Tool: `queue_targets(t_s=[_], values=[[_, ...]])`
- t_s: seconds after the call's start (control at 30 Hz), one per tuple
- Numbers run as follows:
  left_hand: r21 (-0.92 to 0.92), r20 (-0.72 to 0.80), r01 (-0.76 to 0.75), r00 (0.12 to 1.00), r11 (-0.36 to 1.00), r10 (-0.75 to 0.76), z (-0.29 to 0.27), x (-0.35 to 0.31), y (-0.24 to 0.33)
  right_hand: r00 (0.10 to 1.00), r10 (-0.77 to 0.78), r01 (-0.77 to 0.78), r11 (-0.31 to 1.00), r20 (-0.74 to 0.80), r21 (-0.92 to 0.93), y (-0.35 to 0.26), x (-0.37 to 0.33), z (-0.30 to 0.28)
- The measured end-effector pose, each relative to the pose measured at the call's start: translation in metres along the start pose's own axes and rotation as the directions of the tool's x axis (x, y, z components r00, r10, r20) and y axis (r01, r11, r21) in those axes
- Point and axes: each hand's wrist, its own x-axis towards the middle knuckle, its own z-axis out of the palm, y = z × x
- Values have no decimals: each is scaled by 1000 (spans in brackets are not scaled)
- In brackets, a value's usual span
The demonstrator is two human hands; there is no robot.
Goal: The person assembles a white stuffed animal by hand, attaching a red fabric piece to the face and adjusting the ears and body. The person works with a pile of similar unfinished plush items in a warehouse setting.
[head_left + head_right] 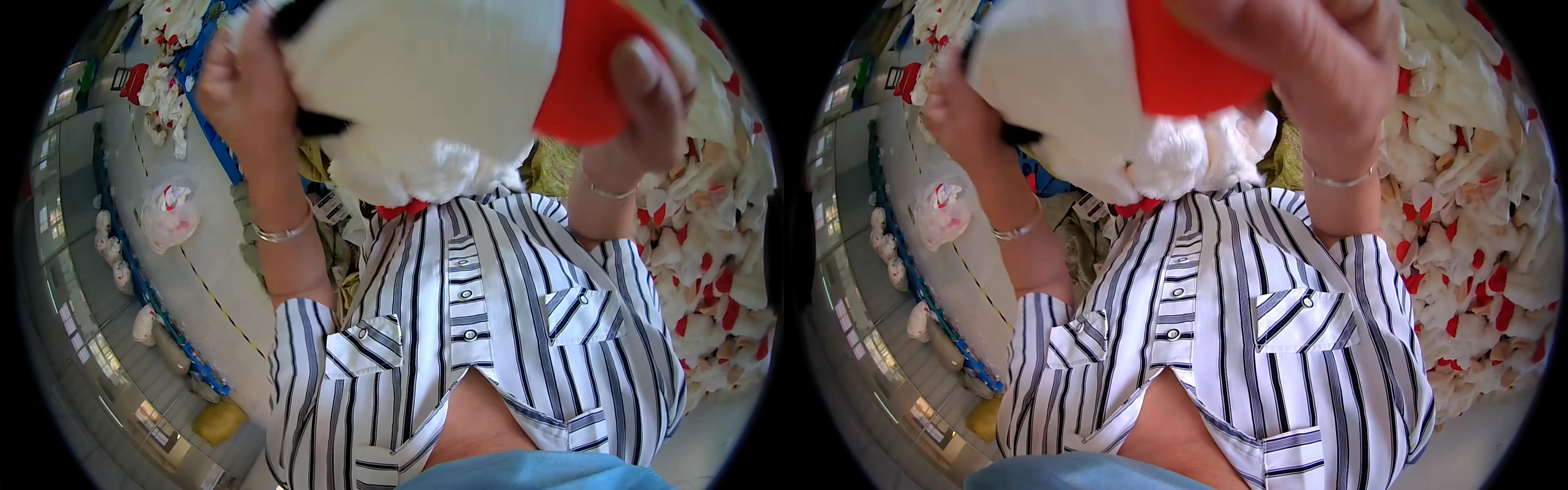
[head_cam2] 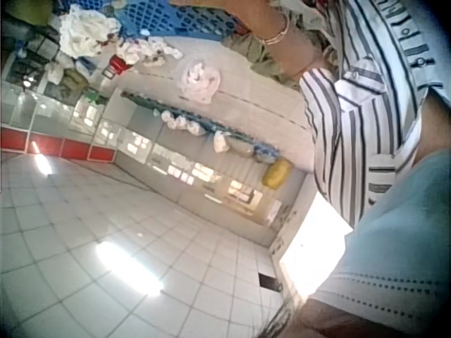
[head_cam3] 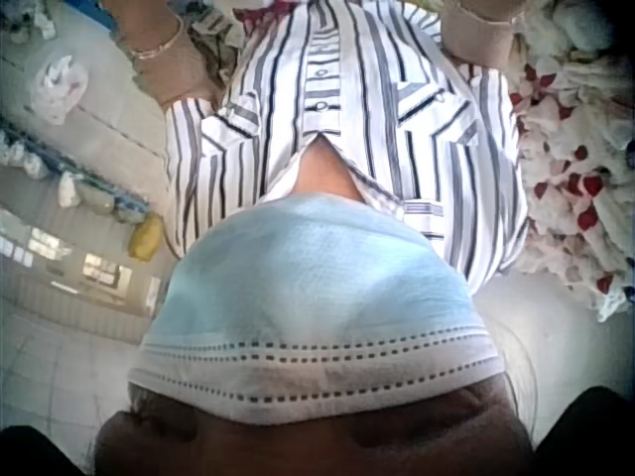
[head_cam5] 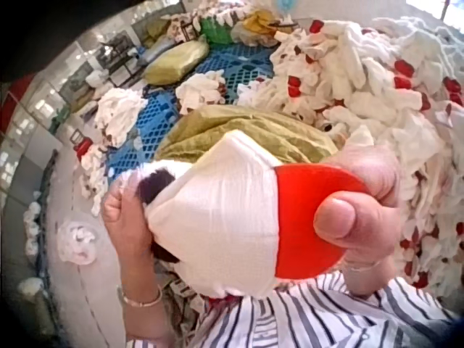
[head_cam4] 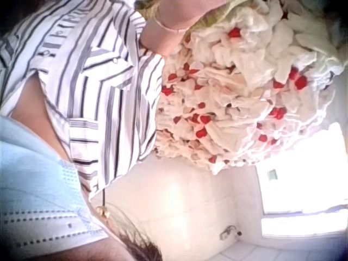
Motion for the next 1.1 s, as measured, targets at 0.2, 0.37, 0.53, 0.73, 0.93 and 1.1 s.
queue_targets(t_s=[0.2, 0.37, 0.53, 0.73, 0.93, 1.1], values=[[161, 99, -319, 947, 934, 306, 3, 77, -32, 992, 122, -128, 883, -43, -452, 57, 67, -23], [110, 230, 11, 973, 994, -36, -25, -1, -99, 898, 439, -406, 812, -21, -420, 107, -19, -47], [82, 176, 231, 954, 969, -242, -49, -51, -128, 788, 612, -457, 653, 66, -604, 87, -60, -39], [375, 192, 35, 975, 926, -115, -66, -83, -121, 774, 499, -234, 797, 390, -556, 67, -83, 2], [475, 405, -417, 885, 775, 228, -31, -110, -83, 859, 455, -148, 661, 236, -736, 119, -116, -9], [241, 501, -420, 826, 875, 259, -36, -77, -85, 886, 392, -430, 894, -246, -124, 116, -96, -22]])
